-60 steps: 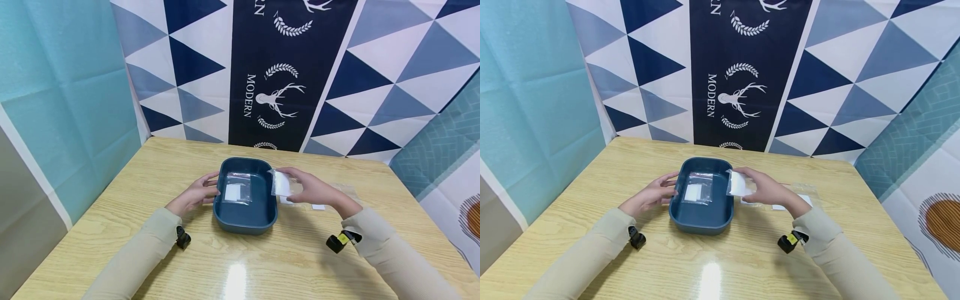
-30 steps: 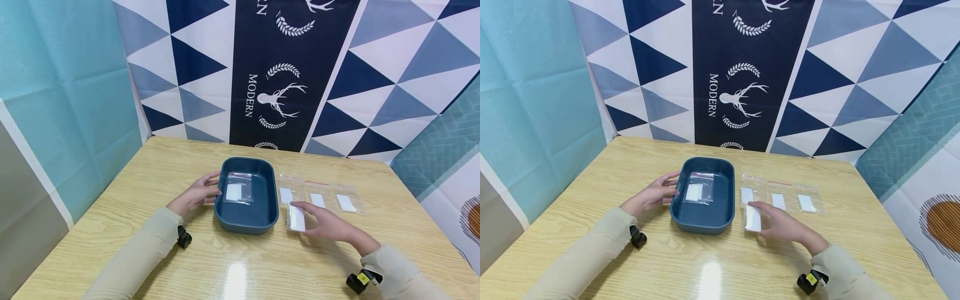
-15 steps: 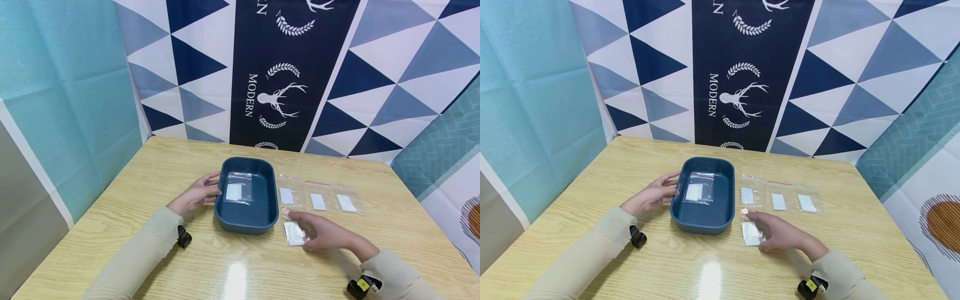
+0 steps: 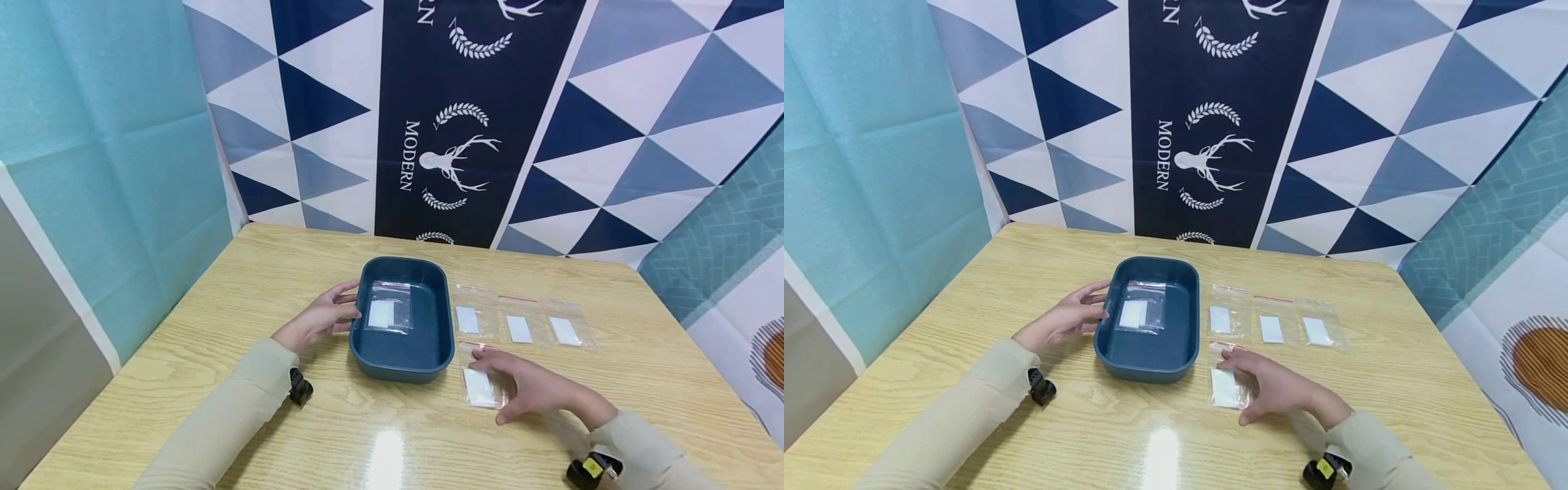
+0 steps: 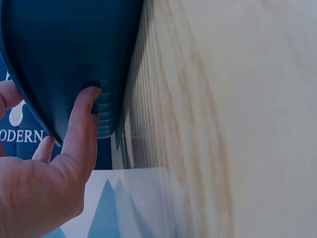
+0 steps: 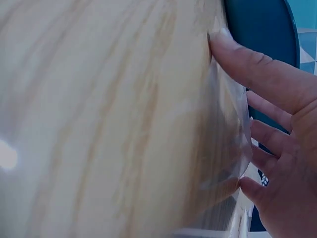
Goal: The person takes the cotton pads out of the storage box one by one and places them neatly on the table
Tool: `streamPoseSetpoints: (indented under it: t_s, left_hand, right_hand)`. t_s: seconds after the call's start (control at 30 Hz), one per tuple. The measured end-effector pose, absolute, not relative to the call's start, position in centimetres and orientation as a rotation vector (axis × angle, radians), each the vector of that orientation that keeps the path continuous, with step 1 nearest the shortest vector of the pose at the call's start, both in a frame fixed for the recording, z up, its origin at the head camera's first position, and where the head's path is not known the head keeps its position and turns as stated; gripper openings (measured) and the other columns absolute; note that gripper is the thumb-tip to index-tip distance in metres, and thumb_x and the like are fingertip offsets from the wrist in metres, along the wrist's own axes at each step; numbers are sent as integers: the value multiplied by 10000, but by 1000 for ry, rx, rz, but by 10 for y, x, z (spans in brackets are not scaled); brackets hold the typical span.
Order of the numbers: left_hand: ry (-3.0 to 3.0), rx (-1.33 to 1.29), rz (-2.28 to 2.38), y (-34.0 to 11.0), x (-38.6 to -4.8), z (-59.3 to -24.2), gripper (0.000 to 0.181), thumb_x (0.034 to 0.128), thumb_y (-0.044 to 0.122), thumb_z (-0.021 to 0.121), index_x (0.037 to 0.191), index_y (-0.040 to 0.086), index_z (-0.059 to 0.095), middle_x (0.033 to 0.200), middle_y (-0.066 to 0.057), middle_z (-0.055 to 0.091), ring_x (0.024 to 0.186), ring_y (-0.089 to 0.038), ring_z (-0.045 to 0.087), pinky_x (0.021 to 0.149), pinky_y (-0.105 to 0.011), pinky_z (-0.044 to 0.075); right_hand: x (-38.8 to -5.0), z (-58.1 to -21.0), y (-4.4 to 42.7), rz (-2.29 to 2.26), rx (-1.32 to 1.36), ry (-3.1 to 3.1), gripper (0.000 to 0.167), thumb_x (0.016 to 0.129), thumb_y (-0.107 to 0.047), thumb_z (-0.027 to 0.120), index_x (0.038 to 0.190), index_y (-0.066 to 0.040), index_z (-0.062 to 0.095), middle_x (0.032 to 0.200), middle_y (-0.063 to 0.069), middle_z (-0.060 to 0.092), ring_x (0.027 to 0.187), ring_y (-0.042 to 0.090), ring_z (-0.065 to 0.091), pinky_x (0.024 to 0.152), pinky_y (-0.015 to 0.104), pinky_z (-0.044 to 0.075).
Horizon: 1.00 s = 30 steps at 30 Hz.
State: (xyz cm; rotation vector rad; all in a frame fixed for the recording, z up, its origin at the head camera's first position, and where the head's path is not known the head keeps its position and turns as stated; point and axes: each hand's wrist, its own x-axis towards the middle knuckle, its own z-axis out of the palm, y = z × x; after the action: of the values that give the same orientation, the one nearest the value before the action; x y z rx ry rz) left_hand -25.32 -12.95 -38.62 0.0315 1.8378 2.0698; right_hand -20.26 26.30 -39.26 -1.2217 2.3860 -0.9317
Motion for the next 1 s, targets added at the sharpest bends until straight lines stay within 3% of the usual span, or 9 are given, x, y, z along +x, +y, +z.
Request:
streamPoseSetpoints:
  t_s: [0.3,0.6,0.73,0.83,1.0]
  left_hand:
    - [1840,18,2065,-129,-253,-386,699,860,-73,550,1465,152,283,1440,-186,318,1207,-360,453,926,-469,437]
    - [1837,21,2068,-129,-252,-386,697,862,-73,546,1466,150,281,1441,-188,315,1207,-362,452,930,-472,433]
    - [1837,20,2071,-129,-253,-386,698,858,-75,552,1464,145,284,1441,-190,315,1209,-366,449,928,-476,433]
    - [1838,14,2073,-129,-253,-385,698,854,-77,555,1461,142,288,1439,-191,318,1206,-366,451,927,-479,433]
    - [1823,7,2083,-129,-253,-385,696,852,-83,552,1458,143,295,1439,-187,320,1203,-363,455,933,-483,428]
  right_hand:
    - [-204,-396,267,-935,-1258,2379,822,640,-333,824,1327,-41,478,1425,279,307,1329,429,192,1003,64,65]
    - [-207,-390,265,-1007,-1146,2562,824,652,-351,815,1322,-8,482,1368,177,450,1260,412,347,1000,82,178]
    - [-209,-384,262,-983,-1022,2654,813,659,-393,798,1338,-75,484,1348,106,491,1246,335,403,1021,325,335]
    - [-211,-380,259,-999,-955,2688,777,679,-396,790,1338,-110,490,1342,85,496,1239,319,418,978,502,360]
    - [-217,-376,253,-1102,-932,2709,697,720,-303,791,1313,-73,506,1324,105,507,1217,316,441,977,468,373]
